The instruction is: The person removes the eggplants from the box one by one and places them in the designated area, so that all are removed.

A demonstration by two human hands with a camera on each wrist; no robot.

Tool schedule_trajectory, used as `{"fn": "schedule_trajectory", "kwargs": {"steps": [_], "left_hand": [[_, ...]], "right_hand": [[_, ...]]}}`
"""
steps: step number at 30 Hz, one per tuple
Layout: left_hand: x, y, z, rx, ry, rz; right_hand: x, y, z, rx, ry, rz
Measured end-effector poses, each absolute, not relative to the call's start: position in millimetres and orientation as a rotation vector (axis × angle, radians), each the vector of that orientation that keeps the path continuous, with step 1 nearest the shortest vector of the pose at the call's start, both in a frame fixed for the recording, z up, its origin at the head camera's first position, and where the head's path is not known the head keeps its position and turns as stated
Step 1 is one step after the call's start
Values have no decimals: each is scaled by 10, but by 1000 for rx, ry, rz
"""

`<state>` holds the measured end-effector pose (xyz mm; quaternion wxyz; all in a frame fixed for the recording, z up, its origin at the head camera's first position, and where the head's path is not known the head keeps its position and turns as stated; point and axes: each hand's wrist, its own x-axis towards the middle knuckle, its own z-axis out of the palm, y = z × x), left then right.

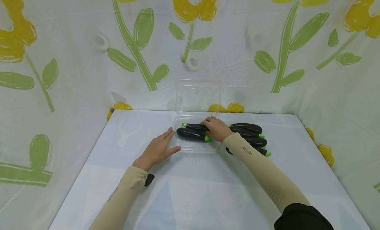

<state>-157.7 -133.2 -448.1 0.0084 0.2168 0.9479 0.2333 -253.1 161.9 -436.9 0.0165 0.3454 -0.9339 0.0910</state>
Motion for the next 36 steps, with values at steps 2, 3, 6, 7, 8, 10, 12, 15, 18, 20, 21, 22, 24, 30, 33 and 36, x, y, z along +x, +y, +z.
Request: {"fn": "schedule_trajectory", "kwargs": {"steps": [2, 3, 6, 7, 8, 10, 12, 15, 18, 20, 21, 22, 24, 30, 33, 36], "left_hand": [[-1578, -1330, -4483, 680, 2966, 728], [-1579, -1330, -4484, 683, 2969, 727], [-1582, -1328, -4486, 685, 2971, 727], [-1582, -1328, -4486, 684, 2971, 728], [-1583, -1328, -4487, 683, 2970, 729], [-1582, -1330, -4486, 679, 2968, 728], [-1583, -1330, -4487, 676, 2965, 726], [-1587, -1332, -4492, 679, 2965, 719], [-1594, -1332, -4499, 685, 2966, 709], [-1597, -1332, -4502, 687, 2966, 703], [-1598, -1331, -4503, 686, 2966, 700], [-1598, -1331, -4503, 687, 2966, 700], [-1597, -1331, -4502, 685, 2964, 700], [-1593, -1326, -4488, 681, 2965, 702], [-1591, -1326, -4486, 678, 2971, 697], [-1593, -1327, -4491, 668, 2969, 696]], "right_hand": [[-2530, 1624, -4378, 1069, -2909, 298], [-2529, 1625, -4382, 1067, -2913, 306], [-2528, 1632, -4392, 1059, -2922, 317], [-2528, 1632, -4393, 1057, -2922, 317], [-2528, 1631, -4396, 1058, -2922, 313], [-2529, 1633, -4401, 1059, -2920, 301], [-2530, 1633, -4405, 1062, -2916, 290], [-2530, 1636, -4405, 1057, -2917, 289], [-2531, 1643, -4404, 1057, -2916, 300], [-2530, 1648, -4399, 1059, -2918, 307], [-2530, 1651, -4396, 1061, -2921, 308], [-2529, 1652, -4390, 1063, -2925, 314], [-2523, 1654, -4372, 1068, -2933, 329], [-2499, 1650, -4288, 1080, -2924, 363], [-2490, 1652, -4248, 1086, -2890, 367], [-2478, 1666, -4221, 1099, -2839, 380]]}}
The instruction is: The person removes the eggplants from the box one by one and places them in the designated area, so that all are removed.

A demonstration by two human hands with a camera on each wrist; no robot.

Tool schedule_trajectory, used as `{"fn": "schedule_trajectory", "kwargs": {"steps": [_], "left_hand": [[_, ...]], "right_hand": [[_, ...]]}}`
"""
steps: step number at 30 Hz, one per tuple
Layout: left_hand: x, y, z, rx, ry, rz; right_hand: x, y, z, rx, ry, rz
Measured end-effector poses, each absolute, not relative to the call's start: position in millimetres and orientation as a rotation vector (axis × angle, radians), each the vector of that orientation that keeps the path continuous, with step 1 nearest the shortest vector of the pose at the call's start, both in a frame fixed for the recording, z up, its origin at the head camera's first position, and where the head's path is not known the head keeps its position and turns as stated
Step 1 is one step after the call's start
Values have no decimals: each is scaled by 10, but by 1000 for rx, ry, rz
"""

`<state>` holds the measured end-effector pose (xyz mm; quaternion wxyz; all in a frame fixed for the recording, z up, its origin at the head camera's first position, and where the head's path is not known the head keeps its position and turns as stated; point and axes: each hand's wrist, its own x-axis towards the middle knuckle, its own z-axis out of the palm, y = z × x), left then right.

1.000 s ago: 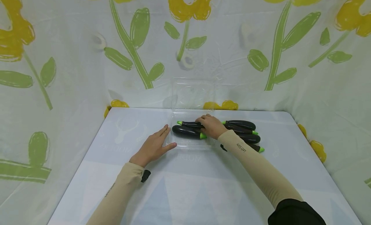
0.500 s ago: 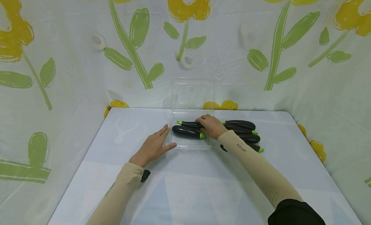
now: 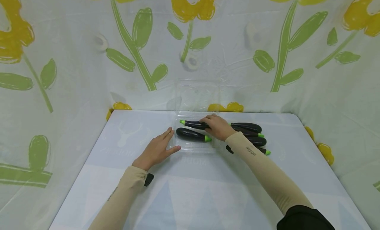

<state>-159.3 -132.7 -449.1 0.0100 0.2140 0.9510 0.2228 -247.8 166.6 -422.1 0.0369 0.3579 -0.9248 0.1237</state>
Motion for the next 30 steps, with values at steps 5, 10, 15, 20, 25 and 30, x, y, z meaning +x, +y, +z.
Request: {"fn": "schedule_trajectory", "kwargs": {"steps": [5, 10, 15, 20, 25, 30], "left_hand": [[-1593, -1323, -4489, 660, 2962, 697], [-1586, -1323, -4482, 664, 2962, 705], [-1586, -1324, -4488, 672, 2967, 700], [-1585, -1326, -4492, 673, 2967, 699], [-1584, -1327, -4493, 673, 2966, 694], [-1584, -1324, -4484, 680, 2967, 689]], "right_hand": [[-2440, 1709, -4144, 1119, -2767, 399], [-2390, 1763, -4065, 1108, -2744, 412], [-2323, 1842, -3990, 1088, -2698, 424], [-2214, 1915, -3881, 1065, -2654, 416], [-2072, 1981, -3795, 1073, -2614, 423], [-1957, 2070, -3796, 1084, -2578, 425]]}}
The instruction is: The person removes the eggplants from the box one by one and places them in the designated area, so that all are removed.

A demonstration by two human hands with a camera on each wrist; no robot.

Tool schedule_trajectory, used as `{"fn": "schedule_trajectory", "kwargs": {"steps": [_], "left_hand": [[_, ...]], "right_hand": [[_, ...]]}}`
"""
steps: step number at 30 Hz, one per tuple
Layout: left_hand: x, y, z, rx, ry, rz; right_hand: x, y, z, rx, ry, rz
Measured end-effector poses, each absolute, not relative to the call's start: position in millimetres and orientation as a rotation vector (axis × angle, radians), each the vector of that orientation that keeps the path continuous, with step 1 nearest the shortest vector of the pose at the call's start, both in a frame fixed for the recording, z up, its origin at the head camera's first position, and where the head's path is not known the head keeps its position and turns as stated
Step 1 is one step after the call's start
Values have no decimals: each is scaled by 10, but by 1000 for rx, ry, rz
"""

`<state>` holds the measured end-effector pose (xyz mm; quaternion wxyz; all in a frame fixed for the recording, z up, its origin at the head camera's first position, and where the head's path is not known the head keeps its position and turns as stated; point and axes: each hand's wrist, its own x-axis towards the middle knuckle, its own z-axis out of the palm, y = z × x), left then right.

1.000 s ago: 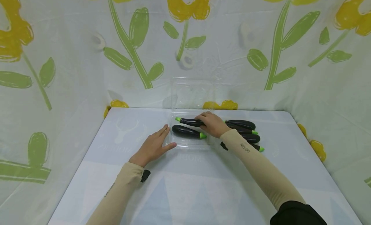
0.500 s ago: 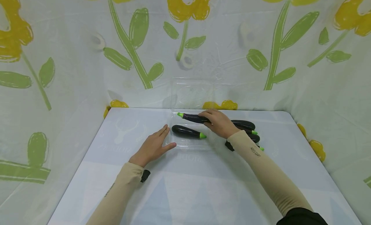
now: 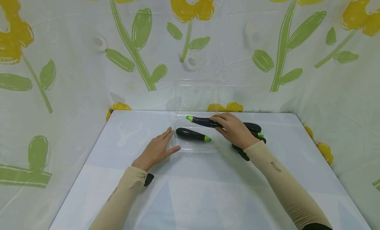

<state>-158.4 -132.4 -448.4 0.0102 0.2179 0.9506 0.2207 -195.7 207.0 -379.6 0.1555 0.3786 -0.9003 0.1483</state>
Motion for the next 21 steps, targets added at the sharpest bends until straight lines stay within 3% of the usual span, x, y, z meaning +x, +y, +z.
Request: {"fn": "schedule_trajectory", "kwargs": {"steps": [21], "left_hand": [[-1585, -1326, -4488, 680, 2962, 701]], "right_hand": [[-1615, 2668, -3808, 965, -2523, 446]]}}
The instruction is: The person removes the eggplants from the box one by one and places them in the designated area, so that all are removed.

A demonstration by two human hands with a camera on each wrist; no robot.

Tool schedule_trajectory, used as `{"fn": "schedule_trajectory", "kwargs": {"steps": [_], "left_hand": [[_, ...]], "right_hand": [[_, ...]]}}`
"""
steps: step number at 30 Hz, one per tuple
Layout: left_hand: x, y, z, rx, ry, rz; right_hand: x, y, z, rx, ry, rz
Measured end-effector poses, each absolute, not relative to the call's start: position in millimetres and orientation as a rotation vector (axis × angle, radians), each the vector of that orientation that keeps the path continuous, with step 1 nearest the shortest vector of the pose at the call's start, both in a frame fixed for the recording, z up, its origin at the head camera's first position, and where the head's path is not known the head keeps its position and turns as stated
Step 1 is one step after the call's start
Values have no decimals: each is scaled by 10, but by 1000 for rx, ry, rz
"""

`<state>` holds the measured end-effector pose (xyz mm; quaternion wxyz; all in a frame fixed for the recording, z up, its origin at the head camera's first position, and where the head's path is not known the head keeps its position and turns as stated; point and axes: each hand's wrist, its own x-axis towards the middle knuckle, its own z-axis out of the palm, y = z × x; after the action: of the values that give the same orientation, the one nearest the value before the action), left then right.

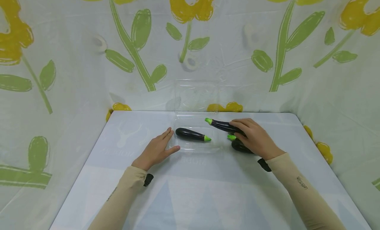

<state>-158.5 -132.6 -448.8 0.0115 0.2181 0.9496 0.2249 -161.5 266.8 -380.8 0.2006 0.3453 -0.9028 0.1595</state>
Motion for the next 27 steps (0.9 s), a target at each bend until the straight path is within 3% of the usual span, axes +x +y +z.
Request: {"fn": "schedule_trajectory", "kwargs": {"steps": [13, 27], "left_hand": [[-1588, -1316, -4504, 688, 2971, 678], [-1582, -1323, -4497, 674, 2959, 692]], "right_hand": [[-1314, 3198, -4080, 826, -2556, 418], [-1207, 3398, -4226, 838, -2544, 380]]}}
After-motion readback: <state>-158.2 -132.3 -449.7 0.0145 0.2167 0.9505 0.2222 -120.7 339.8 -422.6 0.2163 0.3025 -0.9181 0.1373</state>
